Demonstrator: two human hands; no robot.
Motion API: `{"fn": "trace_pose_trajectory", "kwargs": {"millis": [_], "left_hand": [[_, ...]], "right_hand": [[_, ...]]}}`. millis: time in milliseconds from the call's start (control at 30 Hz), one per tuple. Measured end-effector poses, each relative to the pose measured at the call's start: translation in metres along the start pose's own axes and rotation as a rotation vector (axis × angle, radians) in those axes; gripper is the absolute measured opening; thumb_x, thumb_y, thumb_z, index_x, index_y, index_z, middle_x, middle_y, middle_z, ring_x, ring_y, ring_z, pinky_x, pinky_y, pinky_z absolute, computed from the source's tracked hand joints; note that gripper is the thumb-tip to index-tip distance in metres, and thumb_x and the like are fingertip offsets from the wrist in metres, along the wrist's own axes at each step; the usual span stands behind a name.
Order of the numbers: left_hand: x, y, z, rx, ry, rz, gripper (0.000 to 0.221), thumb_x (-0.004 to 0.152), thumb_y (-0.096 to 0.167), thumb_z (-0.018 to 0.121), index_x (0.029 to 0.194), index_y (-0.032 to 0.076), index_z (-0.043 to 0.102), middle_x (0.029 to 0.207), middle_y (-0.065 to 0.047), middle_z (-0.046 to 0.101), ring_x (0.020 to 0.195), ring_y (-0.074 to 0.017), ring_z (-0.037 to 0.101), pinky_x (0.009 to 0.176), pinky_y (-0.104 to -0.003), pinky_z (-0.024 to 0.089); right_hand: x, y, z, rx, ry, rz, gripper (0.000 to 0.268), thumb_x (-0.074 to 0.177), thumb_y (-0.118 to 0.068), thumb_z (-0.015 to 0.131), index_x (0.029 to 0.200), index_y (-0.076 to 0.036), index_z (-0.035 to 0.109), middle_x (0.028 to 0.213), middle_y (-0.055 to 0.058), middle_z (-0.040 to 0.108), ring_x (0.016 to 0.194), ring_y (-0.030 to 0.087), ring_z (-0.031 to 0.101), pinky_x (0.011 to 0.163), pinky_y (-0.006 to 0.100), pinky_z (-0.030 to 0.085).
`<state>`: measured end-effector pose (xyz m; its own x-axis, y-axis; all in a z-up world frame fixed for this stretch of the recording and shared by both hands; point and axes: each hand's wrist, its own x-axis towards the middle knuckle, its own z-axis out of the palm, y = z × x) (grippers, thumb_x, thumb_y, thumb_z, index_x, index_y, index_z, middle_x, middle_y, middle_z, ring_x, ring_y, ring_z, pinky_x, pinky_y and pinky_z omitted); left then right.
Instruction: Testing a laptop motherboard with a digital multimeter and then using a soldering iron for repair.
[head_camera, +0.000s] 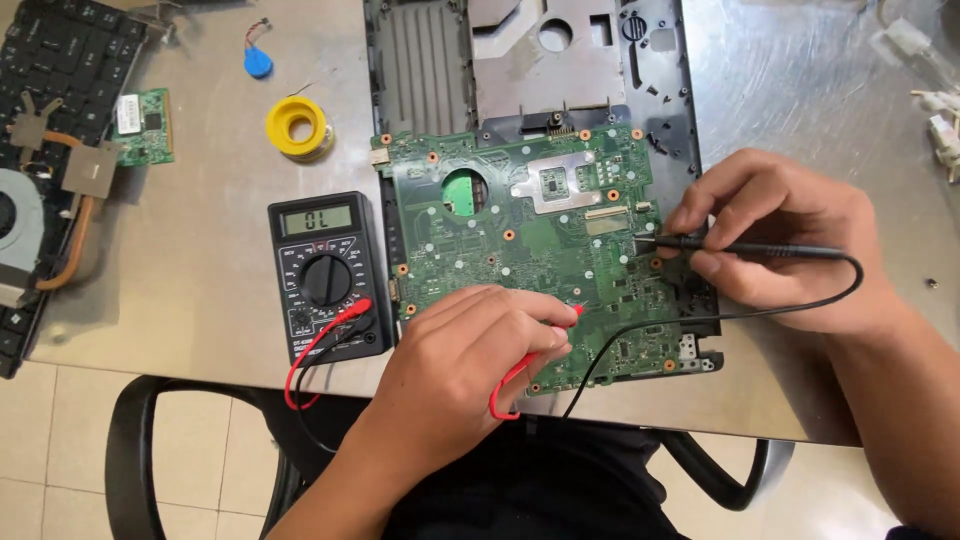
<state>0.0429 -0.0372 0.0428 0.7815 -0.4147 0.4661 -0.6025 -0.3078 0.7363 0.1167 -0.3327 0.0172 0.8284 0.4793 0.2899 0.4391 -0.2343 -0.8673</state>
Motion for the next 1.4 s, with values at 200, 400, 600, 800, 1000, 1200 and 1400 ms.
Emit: {"fn": "trace_pose_trajectory", "kwargs": {"millis": [200, 400, 600, 800, 1000, 1200, 1400], "left_hand": [[0.015, -0.005, 0.009, 0.016, -0.085, -0.007, 0.012, 0.098, -0.007, 0.068, 0.100, 0.001, 0.060, 0.105, -0.014, 0.072, 0.099, -0.0306, 0.076, 0.083, -0.043, 0.059], [0.022, -0.009, 0.013, 0.010, -0.128, -0.037, 0.014, 0.095, -0.012, 0.067, 0.096, 0.000, 0.058, 0.102, -0.017, 0.071, 0.097, -0.0315, 0.075, 0.083, -0.042, 0.060], [0.024, -0.013, 0.015, 0.002, -0.132, -0.022, 0.015, 0.096, -0.011, 0.070, 0.099, 0.000, 0.060, 0.104, -0.014, 0.072, 0.102, -0.0311, 0.078, 0.080, -0.042, 0.061], [0.024, -0.015, 0.015, -0.019, -0.121, -0.023, 0.009, 0.099, -0.006, 0.066, 0.098, 0.000, 0.059, 0.104, -0.016, 0.073, 0.100, -0.0309, 0.078, 0.080, -0.042, 0.061], [0.023, -0.016, 0.016, -0.069, -0.123, -0.038, 0.008, 0.100, -0.006, 0.063, 0.100, 0.000, 0.058, 0.106, -0.017, 0.072, 0.101, -0.0324, 0.078, 0.083, -0.042, 0.062], [0.022, -0.016, 0.015, -0.070, -0.110, -0.042, 0.013, 0.099, -0.008, 0.067, 0.099, 0.000, 0.057, 0.105, -0.017, 0.071, 0.100, -0.0310, 0.077, 0.081, -0.042, 0.062], [0.016, -0.017, 0.018, -0.073, -0.073, -0.051, 0.020, 0.096, -0.011, 0.072, 0.099, 0.001, 0.056, 0.106, -0.014, 0.070, 0.099, -0.0303, 0.077, 0.083, -0.041, 0.062]], "right_hand": [[0.010, 0.001, -0.007, 0.091, -0.215, 0.098, 0.011, 0.082, -0.007, 0.072, 0.077, -0.009, 0.063, 0.089, 0.010, 0.070, 0.073, 0.016, 0.075, 0.066, 0.023, 0.065], [0.011, 0.004, -0.008, 0.100, -0.225, 0.118, 0.011, 0.079, -0.007, 0.073, 0.074, -0.010, 0.063, 0.086, 0.008, 0.072, 0.068, 0.016, 0.078, 0.063, 0.024, 0.070], [0.014, 0.002, -0.007, 0.027, -0.236, 0.066, 0.016, 0.077, -0.013, 0.078, 0.072, -0.012, 0.063, 0.082, 0.006, 0.075, 0.072, 0.016, 0.076, 0.067, 0.027, 0.060], [0.013, 0.002, -0.006, 0.000, -0.238, 0.065, 0.014, 0.077, -0.012, 0.077, 0.072, -0.011, 0.065, 0.081, 0.005, 0.077, 0.072, 0.015, 0.077, 0.067, 0.027, 0.060], [0.012, 0.005, -0.007, -0.023, -0.255, 0.041, 0.014, 0.078, -0.013, 0.078, 0.074, -0.011, 0.064, 0.083, 0.006, 0.077, 0.073, 0.017, 0.079, 0.068, 0.028, 0.060], [0.011, -0.002, -0.005, -0.032, -0.264, 0.029, 0.012, 0.078, -0.011, 0.076, 0.074, -0.010, 0.065, 0.083, 0.007, 0.076, 0.075, 0.018, 0.080, 0.069, 0.028, 0.063], [0.005, -0.014, -0.001, -0.117, -0.271, 0.029, 0.014, 0.079, -0.016, 0.075, 0.072, -0.009, 0.065, 0.086, 0.008, 0.074, 0.074, 0.016, 0.078, 0.068, 0.025, 0.060]]}}
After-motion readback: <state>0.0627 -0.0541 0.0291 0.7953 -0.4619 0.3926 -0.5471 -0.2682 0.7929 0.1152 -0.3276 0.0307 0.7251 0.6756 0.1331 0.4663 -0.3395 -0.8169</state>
